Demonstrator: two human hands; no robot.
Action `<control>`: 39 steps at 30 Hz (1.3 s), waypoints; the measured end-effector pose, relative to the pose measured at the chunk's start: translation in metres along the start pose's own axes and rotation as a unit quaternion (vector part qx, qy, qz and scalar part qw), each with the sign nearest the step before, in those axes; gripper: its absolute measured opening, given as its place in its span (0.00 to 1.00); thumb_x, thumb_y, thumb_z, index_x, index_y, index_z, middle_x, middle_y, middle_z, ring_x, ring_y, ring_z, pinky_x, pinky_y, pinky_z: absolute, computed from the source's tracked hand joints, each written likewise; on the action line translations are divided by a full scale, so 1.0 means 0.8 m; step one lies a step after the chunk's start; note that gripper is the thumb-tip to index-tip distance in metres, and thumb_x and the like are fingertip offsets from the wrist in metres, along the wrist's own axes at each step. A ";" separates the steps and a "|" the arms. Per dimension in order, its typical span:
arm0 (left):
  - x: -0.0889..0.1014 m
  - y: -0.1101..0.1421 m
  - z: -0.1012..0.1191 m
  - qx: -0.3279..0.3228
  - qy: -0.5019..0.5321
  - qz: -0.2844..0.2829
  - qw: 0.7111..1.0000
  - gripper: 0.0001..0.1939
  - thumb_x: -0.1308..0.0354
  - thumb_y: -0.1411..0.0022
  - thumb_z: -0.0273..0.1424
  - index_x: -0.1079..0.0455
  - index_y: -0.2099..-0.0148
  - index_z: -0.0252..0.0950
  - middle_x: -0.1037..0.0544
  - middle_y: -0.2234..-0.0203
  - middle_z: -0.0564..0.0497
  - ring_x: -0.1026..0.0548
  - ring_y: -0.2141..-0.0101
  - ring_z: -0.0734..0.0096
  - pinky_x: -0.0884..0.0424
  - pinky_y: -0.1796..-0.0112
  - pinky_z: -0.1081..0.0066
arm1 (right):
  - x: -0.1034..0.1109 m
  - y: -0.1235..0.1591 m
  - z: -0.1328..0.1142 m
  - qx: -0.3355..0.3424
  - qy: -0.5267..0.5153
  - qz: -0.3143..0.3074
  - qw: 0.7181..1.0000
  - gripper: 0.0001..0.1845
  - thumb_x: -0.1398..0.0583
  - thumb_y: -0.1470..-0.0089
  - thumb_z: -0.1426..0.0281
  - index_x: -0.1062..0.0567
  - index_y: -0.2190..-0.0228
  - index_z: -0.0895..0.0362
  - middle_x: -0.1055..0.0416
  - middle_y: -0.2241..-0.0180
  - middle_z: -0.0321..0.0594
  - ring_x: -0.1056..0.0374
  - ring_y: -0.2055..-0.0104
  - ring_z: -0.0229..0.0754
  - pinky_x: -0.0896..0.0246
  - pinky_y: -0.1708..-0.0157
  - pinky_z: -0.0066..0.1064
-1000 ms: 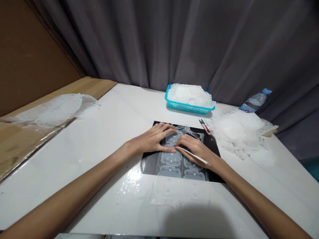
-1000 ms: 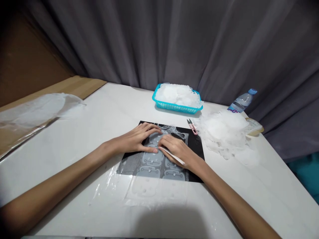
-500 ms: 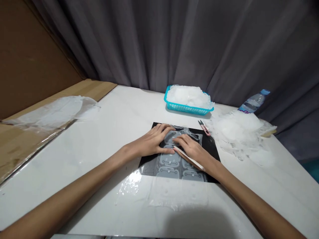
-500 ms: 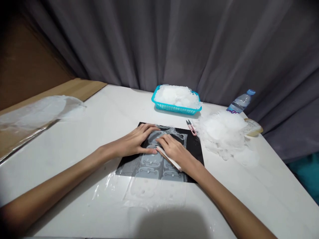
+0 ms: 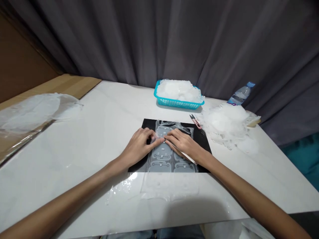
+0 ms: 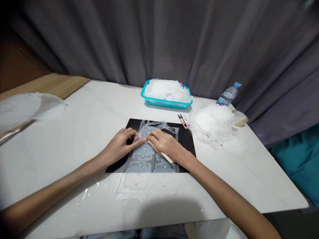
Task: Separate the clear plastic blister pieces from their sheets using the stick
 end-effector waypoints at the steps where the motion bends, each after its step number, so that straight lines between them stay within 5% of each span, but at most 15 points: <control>1: -0.003 -0.001 0.000 -0.002 0.015 -0.006 1.000 0.25 0.44 0.31 0.55 0.32 0.67 0.38 0.26 0.70 0.51 0.31 0.64 0.60 0.37 0.60 0.62 | 0.001 0.000 0.000 0.001 -0.002 0.002 1.000 0.14 0.49 0.27 0.71 0.26 0.51 0.61 0.25 0.56 0.51 0.28 0.50 0.49 0.29 0.50 0.40; 11: -0.009 0.002 0.000 -0.030 0.022 -0.042 0.998 0.28 0.45 0.29 0.53 0.36 0.73 0.38 0.30 0.74 0.53 0.32 0.67 0.63 0.38 0.60 0.63 | -0.006 0.001 -0.011 0.004 -0.017 -0.005 1.000 0.12 0.48 0.28 0.69 0.25 0.57 0.57 0.25 0.59 0.49 0.30 0.55 0.50 0.35 0.54 0.42; 14: -0.007 0.008 0.000 -0.027 0.030 -0.045 0.998 0.26 0.45 0.29 0.53 0.33 0.71 0.38 0.27 0.72 0.53 0.31 0.66 0.62 0.38 0.60 0.62 | 0.007 -0.001 0.033 -0.108 -0.100 0.060 0.987 0.11 0.45 0.30 0.66 0.24 0.62 0.55 0.24 0.61 0.47 0.31 0.56 0.50 0.36 0.52 0.43; 16: -0.005 0.012 0.001 -0.026 0.046 -0.058 0.997 0.24 0.43 0.30 0.52 0.31 0.69 0.38 0.26 0.72 0.53 0.30 0.65 0.62 0.38 0.60 0.63 | 0.027 0.007 0.085 -0.234 -0.130 0.157 0.950 0.12 0.45 0.32 0.65 0.24 0.66 0.54 0.25 0.65 0.45 0.32 0.59 0.50 0.36 0.55 0.43; 20: -0.002 0.019 0.001 -0.021 0.058 -0.095 0.994 0.24 0.43 0.29 0.50 0.33 0.70 0.38 0.28 0.72 0.52 0.30 0.66 0.63 0.37 0.61 0.63 | 0.061 0.012 0.137 -0.294 -0.138 0.210 0.922 0.14 0.46 0.32 0.63 0.24 0.64 0.55 0.26 0.64 0.42 0.32 0.59 0.49 0.38 0.57 0.41; 22: 0.000 0.021 0.000 -0.014 0.053 -0.094 0.994 0.23 0.44 0.28 0.50 0.34 0.69 0.38 0.28 0.71 0.52 0.30 0.66 0.63 0.36 0.62 0.63 | 0.069 0.006 0.129 -0.276 -0.179 0.185 0.926 0.11 0.42 0.34 0.63 0.23 0.65 0.54 0.25 0.63 0.40 0.32 0.58 0.47 0.39 0.56 0.39; 25: 0.014 0.017 -0.001 0.010 0.044 0.006 0.999 0.22 0.37 0.35 0.52 0.33 0.54 0.39 0.27 0.59 0.48 0.28 0.60 0.60 0.31 0.59 0.61 | 0.071 -0.008 0.089 -0.232 -0.252 0.109 0.933 0.09 0.40 0.34 0.64 0.20 0.63 0.53 0.24 0.63 0.39 0.32 0.58 0.45 0.39 0.55 0.38; 28: 0.029 0.006 0.012 -0.023 0.039 0.096 0.994 0.41 0.29 0.43 0.51 0.41 0.36 0.42 0.31 0.44 0.43 0.29 0.49 0.53 0.29 0.50 0.55 | 0.068 -0.019 0.046 -0.196 -0.325 0.014 0.925 0.10 0.39 0.34 0.64 0.18 0.60 0.53 0.23 0.63 0.39 0.31 0.59 0.44 0.37 0.57 0.37; 31: 0.021 -0.012 0.023 -0.058 0.113 0.013 0.992 0.26 0.34 0.35 0.47 0.30 0.41 0.42 0.23 0.48 0.46 0.26 0.49 0.54 0.28 0.49 0.55 | 0.062 -0.022 0.025 -0.200 -0.409 -0.035 0.889 0.14 0.38 0.34 0.61 0.19 0.51 0.51 0.24 0.65 0.37 0.31 0.67 0.40 0.37 0.67 0.32; 34: 0.011 -0.022 0.013 0.001 0.244 -0.052 0.968 0.16 0.37 0.32 0.45 0.22 0.55 0.37 0.17 0.58 0.47 0.21 0.57 0.57 0.26 0.54 0.57 | 0.066 -0.017 0.035 -0.225 -0.403 0.051 0.886 0.16 0.40 0.33 0.59 0.21 0.48 0.50 0.23 0.61 0.38 0.29 0.63 0.42 0.34 0.63 0.33; 36: 0.009 -0.023 0.004 0.044 0.316 -0.044 0.947 0.17 0.34 0.35 0.45 0.22 0.55 0.35 0.16 0.59 0.46 0.20 0.59 0.58 0.25 0.55 0.58 | 0.066 -0.012 0.045 -0.226 -0.343 0.117 0.904 0.15 0.43 0.30 0.60 0.20 0.52 0.51 0.23 0.57 0.40 0.28 0.54 0.45 0.33 0.53 0.37; 39: 0.007 -0.021 -0.002 0.080 0.376 -0.039 0.922 0.18 0.29 0.40 0.43 0.23 0.57 0.33 0.16 0.62 0.44 0.19 0.61 0.59 0.25 0.56 0.60 | 0.051 -0.006 0.046 -0.188 -0.236 0.132 0.944 0.15 0.45 0.28 0.63 0.19 0.56 0.51 0.25 0.61 0.41 0.31 0.55 0.47 0.37 0.50 0.43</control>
Point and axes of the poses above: each hand's wrist, its own y-axis away from the middle knuckle, its own x-axis out of the back of the hand, z = x × y, the point moved 6 cm from there along -y, towards the middle knuckle
